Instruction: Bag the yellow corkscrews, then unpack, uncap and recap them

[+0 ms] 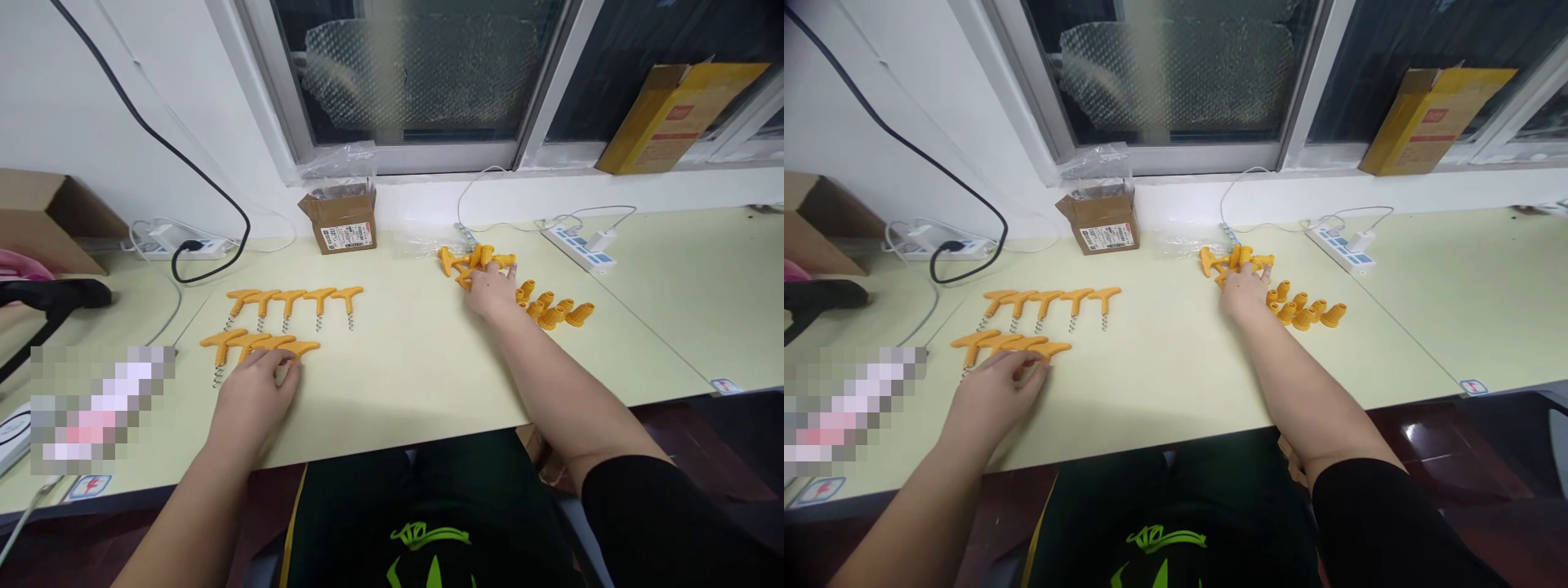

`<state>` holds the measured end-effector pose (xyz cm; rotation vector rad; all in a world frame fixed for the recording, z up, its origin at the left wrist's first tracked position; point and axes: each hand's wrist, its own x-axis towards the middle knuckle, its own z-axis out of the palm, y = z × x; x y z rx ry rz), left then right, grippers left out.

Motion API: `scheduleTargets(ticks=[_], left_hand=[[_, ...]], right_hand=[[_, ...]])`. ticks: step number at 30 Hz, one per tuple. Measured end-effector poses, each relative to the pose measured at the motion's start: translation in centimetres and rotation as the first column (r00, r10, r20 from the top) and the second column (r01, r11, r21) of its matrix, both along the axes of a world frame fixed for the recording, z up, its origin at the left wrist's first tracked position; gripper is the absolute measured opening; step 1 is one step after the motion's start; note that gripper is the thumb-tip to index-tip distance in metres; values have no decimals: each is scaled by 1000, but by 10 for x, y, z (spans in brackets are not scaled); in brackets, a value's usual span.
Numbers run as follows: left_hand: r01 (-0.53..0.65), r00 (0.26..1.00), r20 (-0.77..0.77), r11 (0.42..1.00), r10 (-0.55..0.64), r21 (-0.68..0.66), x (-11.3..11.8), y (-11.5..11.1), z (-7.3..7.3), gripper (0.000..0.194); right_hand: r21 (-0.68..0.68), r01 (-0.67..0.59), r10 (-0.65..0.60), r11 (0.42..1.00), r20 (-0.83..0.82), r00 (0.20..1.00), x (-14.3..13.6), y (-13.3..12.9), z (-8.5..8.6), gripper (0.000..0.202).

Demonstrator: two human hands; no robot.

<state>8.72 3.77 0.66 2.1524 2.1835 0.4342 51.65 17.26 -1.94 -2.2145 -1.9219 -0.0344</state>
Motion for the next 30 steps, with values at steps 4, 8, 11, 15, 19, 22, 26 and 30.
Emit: scheduleTargets(ticks=[4,8,11,15,19,22,26,30], left_hand=[[16,1000,-14,999,-17,-48,9,13,10,36],[82,996,-31,985,-88,-152,38,22,26,36],[190,981,-6,968,-194,-163,71,25,41,36],[410,910,113,907,-399,-98,115,35,49,32],[501,839,171,856,-517,126,147,60,27,45],[492,807,198,819,-556,297,155,77,2,61],[584,735,263,781,-625,221,149,87,-18,40],[593,741,309,797,-597,118,142,87,-19,37]], right_hand=[[-56,33,-34,998,-18,999,1,-3,9,29],[-54,54,-60,997,-107,992,1,-9,19,21],[84,29,-10,996,-221,975,6,-11,20,21],[536,-29,306,844,-436,846,9,-16,18,29],[629,27,535,777,-683,497,-6,-26,21,39],[450,-86,459,889,-874,161,-26,-33,23,46],[204,-296,181,933,-978,-104,-46,-39,20,50],[72,-351,28,934,-991,-129,-51,-40,16,45]])
